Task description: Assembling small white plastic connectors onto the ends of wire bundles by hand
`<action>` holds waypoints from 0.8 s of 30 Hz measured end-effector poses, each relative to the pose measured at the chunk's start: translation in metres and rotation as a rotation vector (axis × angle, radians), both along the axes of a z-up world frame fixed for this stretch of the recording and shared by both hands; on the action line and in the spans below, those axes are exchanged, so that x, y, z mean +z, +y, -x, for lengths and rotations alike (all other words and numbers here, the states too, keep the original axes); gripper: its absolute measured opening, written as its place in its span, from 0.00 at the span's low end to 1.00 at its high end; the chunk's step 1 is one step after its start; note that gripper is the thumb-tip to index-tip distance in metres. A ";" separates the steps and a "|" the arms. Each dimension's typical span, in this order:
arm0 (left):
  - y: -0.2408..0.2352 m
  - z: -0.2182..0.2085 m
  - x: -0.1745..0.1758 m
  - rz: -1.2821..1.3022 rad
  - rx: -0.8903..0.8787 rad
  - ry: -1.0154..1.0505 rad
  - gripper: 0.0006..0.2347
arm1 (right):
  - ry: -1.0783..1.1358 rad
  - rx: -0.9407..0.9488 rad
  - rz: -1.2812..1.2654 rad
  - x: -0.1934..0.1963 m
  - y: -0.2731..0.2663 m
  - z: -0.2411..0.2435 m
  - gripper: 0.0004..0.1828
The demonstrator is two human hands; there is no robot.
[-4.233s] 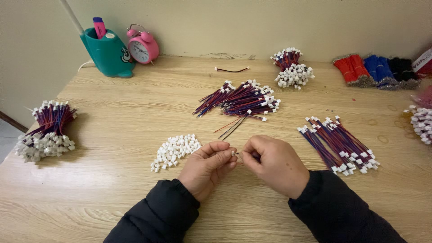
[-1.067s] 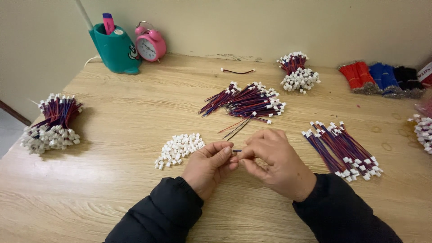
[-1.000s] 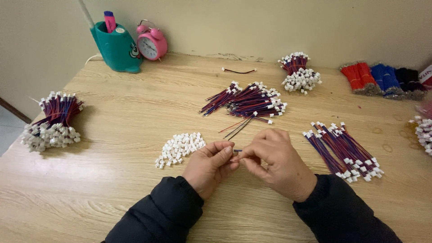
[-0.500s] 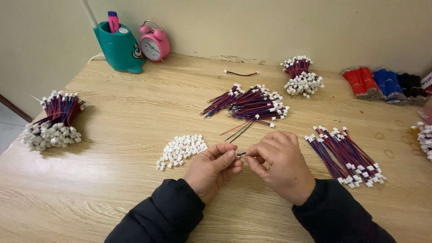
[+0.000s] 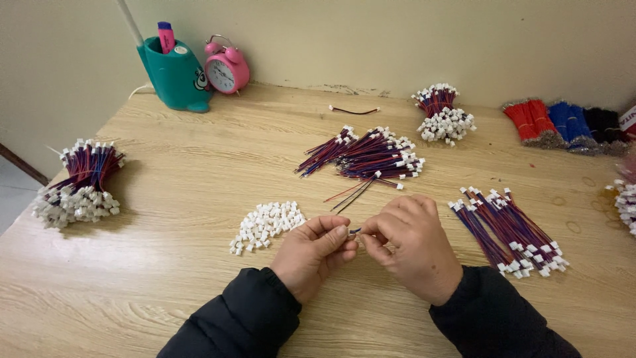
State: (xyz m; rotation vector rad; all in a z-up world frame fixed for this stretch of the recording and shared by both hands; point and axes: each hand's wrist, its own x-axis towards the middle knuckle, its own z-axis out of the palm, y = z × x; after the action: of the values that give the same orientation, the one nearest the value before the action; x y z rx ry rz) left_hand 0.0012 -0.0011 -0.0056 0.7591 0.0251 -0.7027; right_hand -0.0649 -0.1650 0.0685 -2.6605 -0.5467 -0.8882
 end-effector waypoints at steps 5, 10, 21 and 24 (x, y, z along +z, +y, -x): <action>-0.002 -0.001 -0.006 0.001 0.003 -0.065 0.07 | -0.023 -0.018 0.011 -0.003 0.003 -0.001 0.06; -0.002 0.000 -0.005 -0.012 0.013 -0.079 0.06 | -0.019 -0.011 0.005 -0.003 0.009 0.001 0.06; -0.002 0.004 0.012 -0.091 0.037 -0.035 0.07 | 0.034 0.003 -0.061 0.003 0.009 0.002 0.03; -0.003 0.003 0.007 -0.059 0.045 -0.039 0.06 | 0.125 -0.004 -0.139 -0.008 -0.003 0.004 0.02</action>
State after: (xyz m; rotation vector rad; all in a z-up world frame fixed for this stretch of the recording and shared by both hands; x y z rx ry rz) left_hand -0.0015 -0.0043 0.0012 0.8262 0.0270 -0.6465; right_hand -0.0686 -0.1682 0.0604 -2.5702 -0.4331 -0.7268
